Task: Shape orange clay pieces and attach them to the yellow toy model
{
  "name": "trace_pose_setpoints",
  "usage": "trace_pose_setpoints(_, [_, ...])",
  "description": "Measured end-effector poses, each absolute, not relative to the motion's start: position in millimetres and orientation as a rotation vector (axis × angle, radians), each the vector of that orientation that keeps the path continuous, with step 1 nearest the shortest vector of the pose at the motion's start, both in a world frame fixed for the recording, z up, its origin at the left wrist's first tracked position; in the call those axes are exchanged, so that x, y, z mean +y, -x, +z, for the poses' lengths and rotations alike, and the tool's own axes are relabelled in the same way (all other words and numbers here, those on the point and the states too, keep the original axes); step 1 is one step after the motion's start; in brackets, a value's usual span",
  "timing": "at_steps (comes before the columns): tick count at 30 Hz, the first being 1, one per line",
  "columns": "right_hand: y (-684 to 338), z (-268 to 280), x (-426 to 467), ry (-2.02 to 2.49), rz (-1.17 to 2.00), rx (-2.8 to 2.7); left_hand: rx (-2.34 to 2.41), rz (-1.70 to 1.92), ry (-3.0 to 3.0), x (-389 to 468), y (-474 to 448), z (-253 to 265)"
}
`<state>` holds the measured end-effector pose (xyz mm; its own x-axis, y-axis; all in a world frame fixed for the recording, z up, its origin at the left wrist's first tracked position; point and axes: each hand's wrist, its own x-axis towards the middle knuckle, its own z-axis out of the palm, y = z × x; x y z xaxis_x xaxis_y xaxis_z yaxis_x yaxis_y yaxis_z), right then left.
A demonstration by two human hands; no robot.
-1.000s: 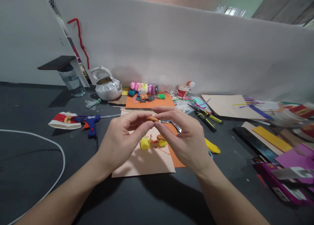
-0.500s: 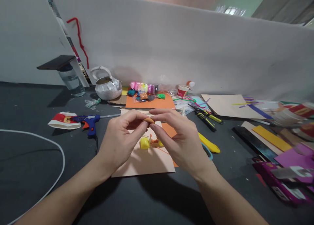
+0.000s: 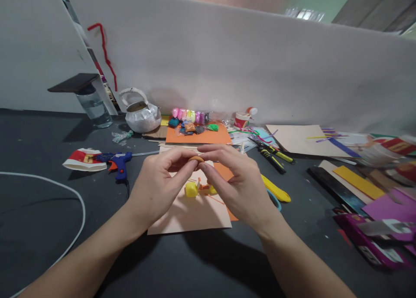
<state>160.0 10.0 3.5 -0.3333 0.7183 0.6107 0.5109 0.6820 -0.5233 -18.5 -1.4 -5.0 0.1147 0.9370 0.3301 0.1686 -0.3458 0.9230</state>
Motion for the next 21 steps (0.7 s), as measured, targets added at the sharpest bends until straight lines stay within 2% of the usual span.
trace_pose_setpoints(5, [-160.0, 4.0, 9.7, 0.957, 0.305, -2.015, 1.108, 1.36, -1.604, -0.7, 19.1, -6.9])
trace_pose_setpoints(12, [-160.9, 3.2, 12.7, 0.972, 0.297, -1.996, 0.952, 1.211, -1.418, 3.8, 20.5, -4.0])
trace_pose_setpoints(21, [-161.3, 2.0, 12.5, 0.962, 0.301, -2.04, 0.987, 1.248, -1.401, 4.8, 20.5, -9.6])
